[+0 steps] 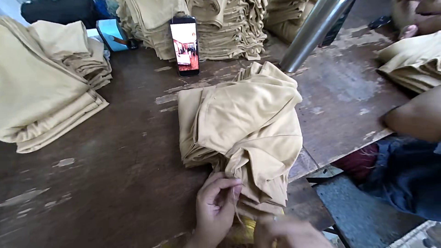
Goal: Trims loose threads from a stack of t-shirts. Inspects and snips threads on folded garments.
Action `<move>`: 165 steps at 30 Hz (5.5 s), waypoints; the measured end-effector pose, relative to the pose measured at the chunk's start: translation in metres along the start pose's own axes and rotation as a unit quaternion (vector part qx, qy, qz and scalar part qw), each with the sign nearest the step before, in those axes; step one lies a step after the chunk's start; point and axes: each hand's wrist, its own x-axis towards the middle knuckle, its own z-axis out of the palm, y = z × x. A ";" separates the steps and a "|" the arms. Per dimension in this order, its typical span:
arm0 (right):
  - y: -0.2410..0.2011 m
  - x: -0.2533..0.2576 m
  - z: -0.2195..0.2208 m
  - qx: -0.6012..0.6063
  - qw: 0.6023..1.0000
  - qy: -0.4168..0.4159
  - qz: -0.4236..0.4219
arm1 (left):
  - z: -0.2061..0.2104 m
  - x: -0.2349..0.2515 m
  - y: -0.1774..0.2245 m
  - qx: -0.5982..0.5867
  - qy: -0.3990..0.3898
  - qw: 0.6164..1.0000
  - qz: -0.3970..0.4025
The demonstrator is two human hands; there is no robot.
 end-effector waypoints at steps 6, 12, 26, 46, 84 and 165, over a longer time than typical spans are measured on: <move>0.046 -0.004 -0.013 -0.392 0.904 0.107 0.133 | -0.008 0.000 0.002 -0.094 -0.004 0.995 -0.041; 0.042 -0.002 -0.012 -0.459 0.874 0.080 0.136 | -0.010 -0.001 0.004 -0.132 0.008 0.990 -0.057; 0.047 0.013 -0.001 -0.462 0.874 0.092 0.122 | -0.011 -0.001 0.006 -0.062 -0.004 0.998 -0.005; 0.052 0.010 0.004 -0.381 0.908 0.120 0.126 | -0.010 0.013 0.009 -0.163 0.057 0.981 -0.087; 0.046 0.018 0.003 -0.465 0.873 0.090 0.115 | -0.008 0.006 0.008 -0.088 0.046 0.995 -0.012; 0.048 0.016 -0.006 -0.456 0.876 0.076 0.134 | -0.002 0.010 0.013 -0.243 0.121 0.946 -0.177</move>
